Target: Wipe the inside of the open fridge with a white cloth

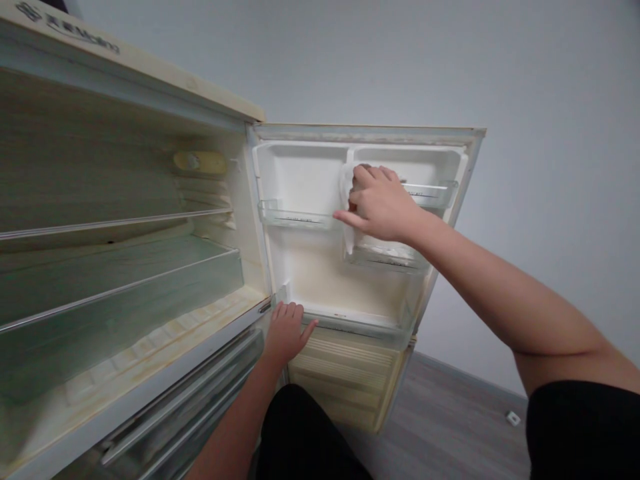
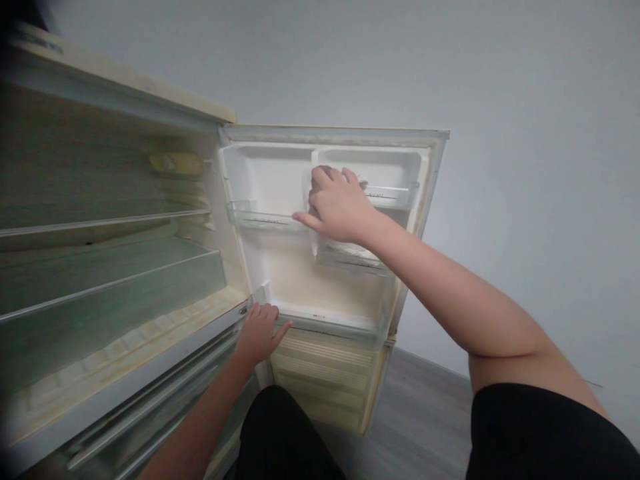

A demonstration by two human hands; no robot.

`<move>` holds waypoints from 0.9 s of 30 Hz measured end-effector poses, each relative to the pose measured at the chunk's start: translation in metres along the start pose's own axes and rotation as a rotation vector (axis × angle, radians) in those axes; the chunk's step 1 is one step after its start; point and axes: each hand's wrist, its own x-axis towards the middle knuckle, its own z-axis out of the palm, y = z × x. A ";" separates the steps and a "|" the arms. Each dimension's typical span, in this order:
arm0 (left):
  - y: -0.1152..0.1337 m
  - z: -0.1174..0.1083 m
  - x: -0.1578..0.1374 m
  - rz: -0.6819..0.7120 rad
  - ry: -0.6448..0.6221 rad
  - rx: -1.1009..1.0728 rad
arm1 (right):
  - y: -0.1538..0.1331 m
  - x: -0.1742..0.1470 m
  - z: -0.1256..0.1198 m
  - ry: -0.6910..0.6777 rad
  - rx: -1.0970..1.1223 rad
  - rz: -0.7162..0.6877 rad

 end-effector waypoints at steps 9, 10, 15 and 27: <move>0.000 0.004 0.001 -0.014 0.007 -0.030 | 0.048 -0.056 0.000 0.082 -0.154 0.091; 0.000 0.004 0.001 -0.017 0.008 -0.038 | 0.055 -0.066 -0.003 0.085 -0.158 0.086; 0.003 0.004 0.000 -0.023 0.019 -0.018 | 0.084 -0.116 -0.003 0.108 -0.097 0.148; 0.007 0.002 0.001 -0.044 -0.003 -0.004 | 0.027 -0.118 0.028 0.165 0.341 0.705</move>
